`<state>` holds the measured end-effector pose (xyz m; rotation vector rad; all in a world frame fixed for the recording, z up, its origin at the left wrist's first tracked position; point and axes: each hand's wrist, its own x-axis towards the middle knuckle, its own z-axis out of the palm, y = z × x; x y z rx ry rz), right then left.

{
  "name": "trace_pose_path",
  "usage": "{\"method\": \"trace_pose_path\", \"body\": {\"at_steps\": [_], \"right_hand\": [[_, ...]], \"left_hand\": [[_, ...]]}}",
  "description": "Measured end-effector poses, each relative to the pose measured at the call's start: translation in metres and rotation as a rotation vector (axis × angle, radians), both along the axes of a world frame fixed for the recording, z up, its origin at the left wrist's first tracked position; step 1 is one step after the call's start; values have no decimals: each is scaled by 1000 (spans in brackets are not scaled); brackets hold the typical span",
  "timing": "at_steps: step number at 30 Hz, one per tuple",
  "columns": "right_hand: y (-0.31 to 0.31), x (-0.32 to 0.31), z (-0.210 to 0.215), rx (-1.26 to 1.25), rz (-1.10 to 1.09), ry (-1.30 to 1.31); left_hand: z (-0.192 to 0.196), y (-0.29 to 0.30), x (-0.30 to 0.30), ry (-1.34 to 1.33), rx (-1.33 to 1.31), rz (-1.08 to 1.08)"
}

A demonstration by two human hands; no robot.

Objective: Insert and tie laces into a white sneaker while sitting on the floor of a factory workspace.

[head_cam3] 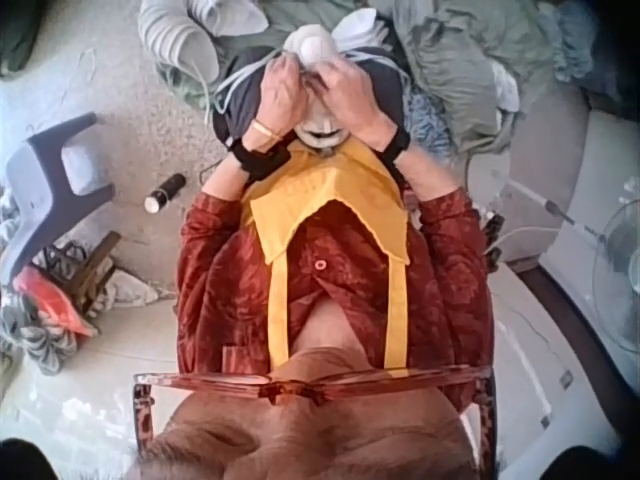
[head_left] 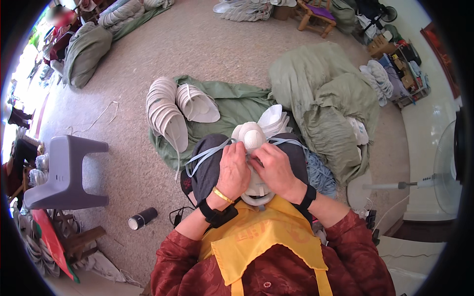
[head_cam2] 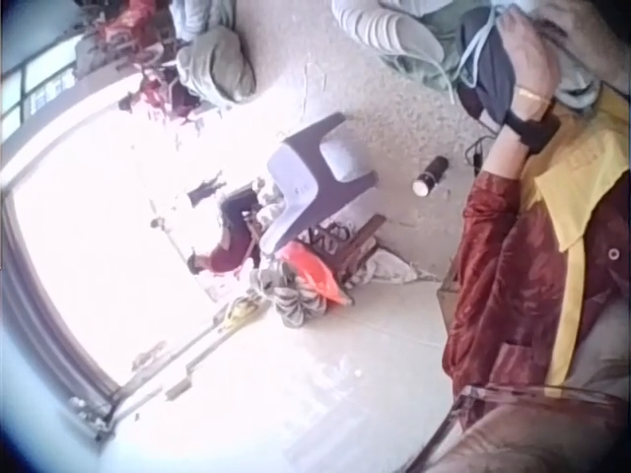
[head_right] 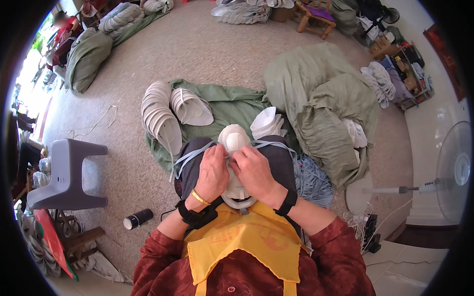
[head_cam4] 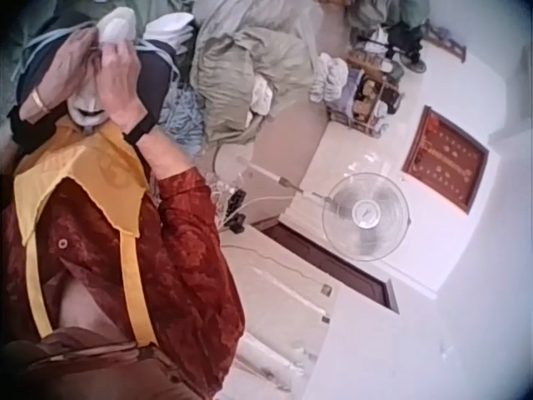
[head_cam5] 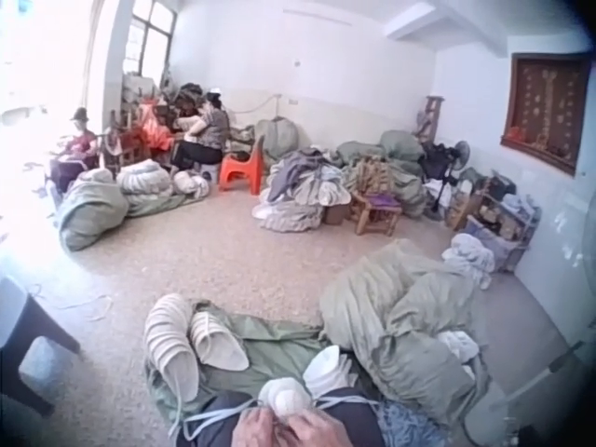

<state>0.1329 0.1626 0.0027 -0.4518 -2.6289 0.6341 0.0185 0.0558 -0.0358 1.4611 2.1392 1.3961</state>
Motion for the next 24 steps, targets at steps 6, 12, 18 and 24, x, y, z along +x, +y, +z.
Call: {"method": "trace_pose_path", "body": {"at_steps": [6, 12, 18, 24], "right_hand": [[-7, -1, -7, 188, -7, -25], [-12, 0, -7, 268, -16, -219], [-20, -4, 1, 182, -139, -241], [-27, 30, 21, 52, -124, -168]], "left_hand": [[1, 0, 1, -35, 12, 11], [1, -1, 3, -50, 94, 73], [4, -1, 5, -178, 13, 65], [2, -1, 2, -192, -22, 58]]}}
